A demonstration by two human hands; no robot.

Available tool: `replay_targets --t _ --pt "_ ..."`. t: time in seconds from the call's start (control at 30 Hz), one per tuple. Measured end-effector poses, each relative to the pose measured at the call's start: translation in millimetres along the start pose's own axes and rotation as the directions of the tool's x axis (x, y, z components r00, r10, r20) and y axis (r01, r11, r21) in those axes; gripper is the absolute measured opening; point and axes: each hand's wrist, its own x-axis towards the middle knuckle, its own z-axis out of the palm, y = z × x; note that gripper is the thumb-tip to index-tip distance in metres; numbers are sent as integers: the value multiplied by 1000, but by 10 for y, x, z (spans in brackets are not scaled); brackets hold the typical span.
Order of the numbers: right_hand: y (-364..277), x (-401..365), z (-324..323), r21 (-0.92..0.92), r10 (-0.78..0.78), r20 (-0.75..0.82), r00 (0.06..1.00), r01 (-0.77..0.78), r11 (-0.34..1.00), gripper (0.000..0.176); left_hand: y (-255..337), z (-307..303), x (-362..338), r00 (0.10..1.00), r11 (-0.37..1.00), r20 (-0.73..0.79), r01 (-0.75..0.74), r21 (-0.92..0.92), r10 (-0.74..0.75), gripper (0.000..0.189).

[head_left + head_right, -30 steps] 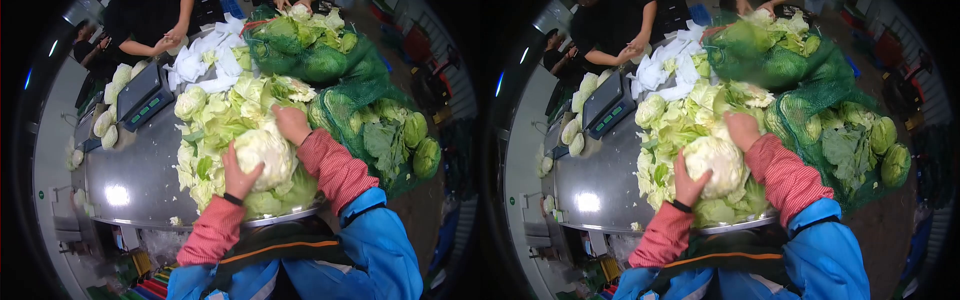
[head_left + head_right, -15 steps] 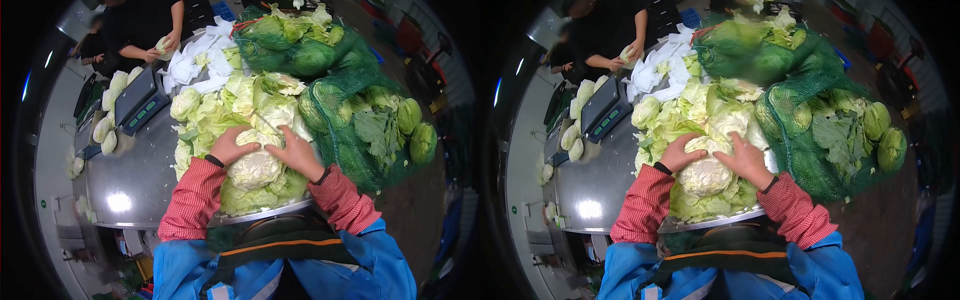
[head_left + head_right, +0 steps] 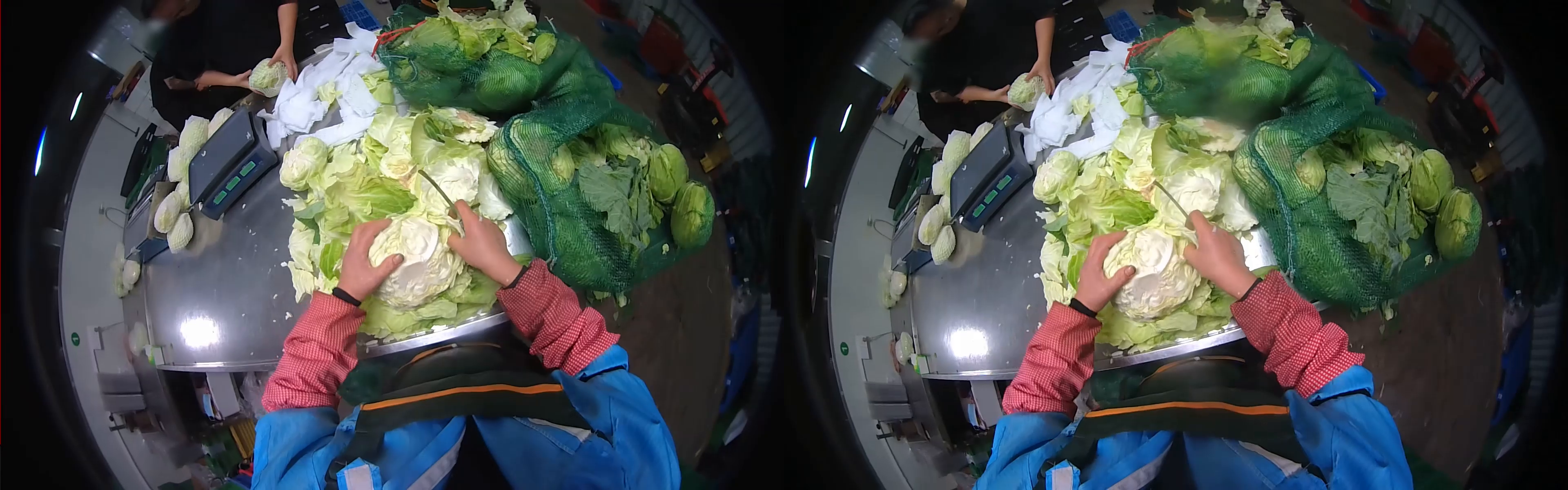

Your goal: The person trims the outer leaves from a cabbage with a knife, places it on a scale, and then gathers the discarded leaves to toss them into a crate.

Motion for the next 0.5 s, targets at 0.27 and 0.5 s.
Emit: replay_targets --t 0.27,0.5 --pt "344 117 31 -44 -86 -88 992 83 996 38 116 112 -1176 967 979 -160 -192 66 200 86" --pt "-452 453 -343 -28 -334 -215 918 336 941 30 631 -242 -423 981 975 160 -141 170 113 93"
